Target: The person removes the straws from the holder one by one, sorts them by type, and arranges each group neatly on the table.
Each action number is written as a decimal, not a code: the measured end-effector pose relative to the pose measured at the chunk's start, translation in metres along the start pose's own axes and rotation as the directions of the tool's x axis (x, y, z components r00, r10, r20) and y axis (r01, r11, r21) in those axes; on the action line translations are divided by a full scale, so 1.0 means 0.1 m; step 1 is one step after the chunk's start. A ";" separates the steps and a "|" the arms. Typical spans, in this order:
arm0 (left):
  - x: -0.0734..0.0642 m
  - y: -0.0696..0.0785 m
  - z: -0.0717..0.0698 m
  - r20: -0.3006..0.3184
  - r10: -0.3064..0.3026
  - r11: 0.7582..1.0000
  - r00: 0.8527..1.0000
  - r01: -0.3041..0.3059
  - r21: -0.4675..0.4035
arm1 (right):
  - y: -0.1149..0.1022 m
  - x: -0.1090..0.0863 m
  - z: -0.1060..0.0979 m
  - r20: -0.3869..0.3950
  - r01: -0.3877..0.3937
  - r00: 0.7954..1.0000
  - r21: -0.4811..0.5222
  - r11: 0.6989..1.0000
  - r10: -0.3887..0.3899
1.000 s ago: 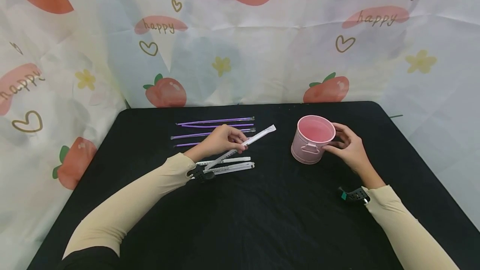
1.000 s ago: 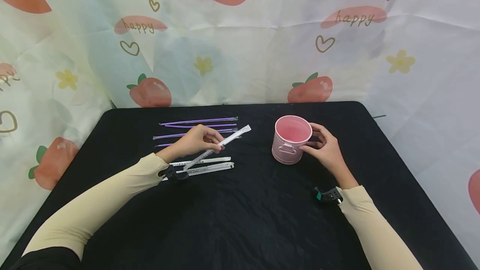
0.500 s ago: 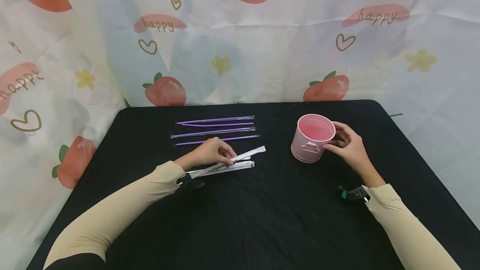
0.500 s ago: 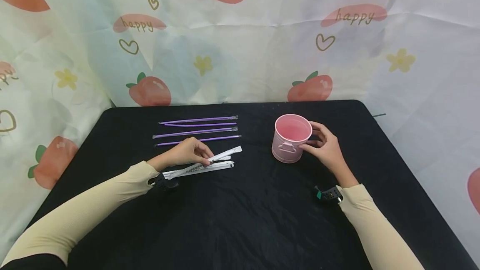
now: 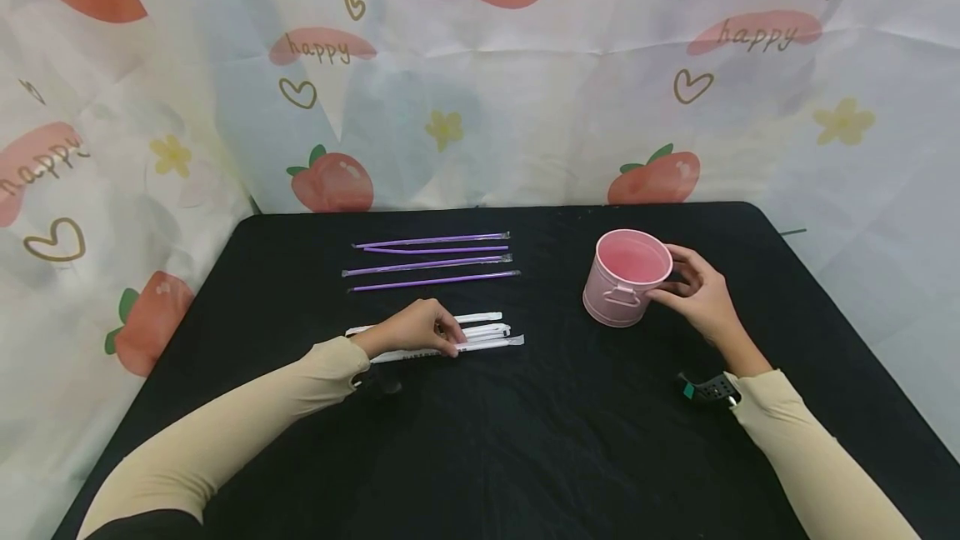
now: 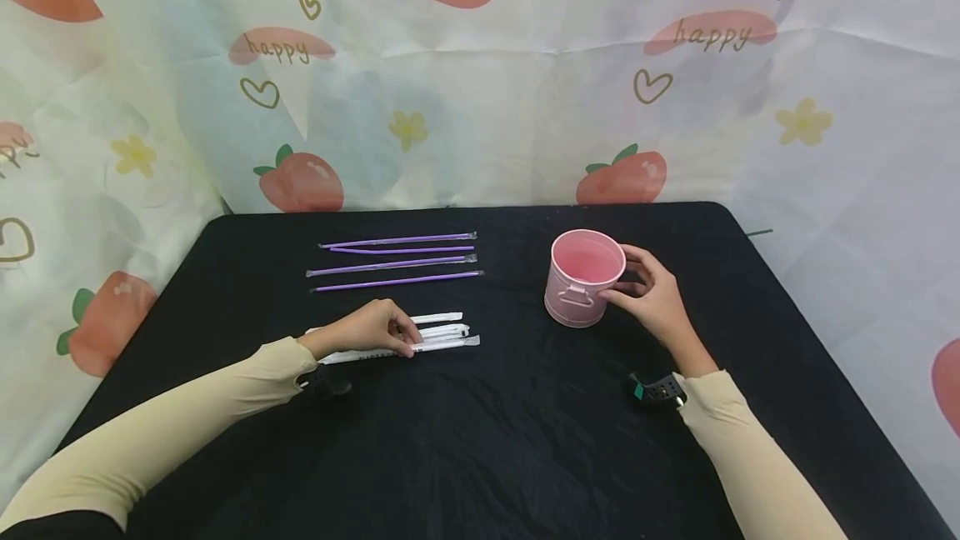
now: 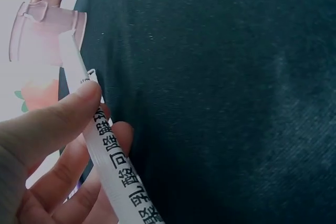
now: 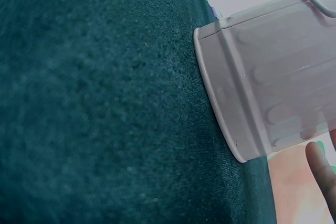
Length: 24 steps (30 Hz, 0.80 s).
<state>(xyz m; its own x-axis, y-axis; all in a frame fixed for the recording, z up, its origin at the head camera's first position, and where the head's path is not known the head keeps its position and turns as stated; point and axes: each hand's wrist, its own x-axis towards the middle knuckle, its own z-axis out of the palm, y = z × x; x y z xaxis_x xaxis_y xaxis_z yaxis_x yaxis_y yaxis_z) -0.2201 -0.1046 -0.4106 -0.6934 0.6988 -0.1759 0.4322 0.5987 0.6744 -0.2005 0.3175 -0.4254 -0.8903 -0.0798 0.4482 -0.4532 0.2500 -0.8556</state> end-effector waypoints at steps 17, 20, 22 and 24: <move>0.00 0.00 0.07 -0.038 -0.016 0.998 0.999 0.018 0.065 | -0.03 0.00 0.01 -0.004 0.000 1.000 0.044 0.999 0.001; -0.01 0.01 0.08 -0.040 -0.013 0.998 0.999 0.015 0.058 | -0.03 0.00 0.01 -0.005 0.003 1.000 0.049 0.999 -0.003; -0.01 0.00 0.08 -0.042 -0.014 0.999 0.999 0.016 0.047 | -0.04 0.00 0.01 -0.005 0.004 1.000 0.048 0.999 -0.004; -0.02 0.00 0.07 -0.043 -0.011 0.999 0.999 0.013 0.035 | -0.04 0.00 0.01 -0.004 0.005 1.000 0.045 0.999 -0.005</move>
<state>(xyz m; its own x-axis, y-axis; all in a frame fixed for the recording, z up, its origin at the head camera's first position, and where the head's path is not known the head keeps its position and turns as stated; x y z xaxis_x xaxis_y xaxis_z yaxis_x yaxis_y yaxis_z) -0.2140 -0.1031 -0.4153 -0.7223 0.6745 -0.1525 0.4433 0.6209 0.6466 -0.1985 0.3158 -0.4224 -0.8879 -0.0777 0.4534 -0.4592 0.2060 -0.8641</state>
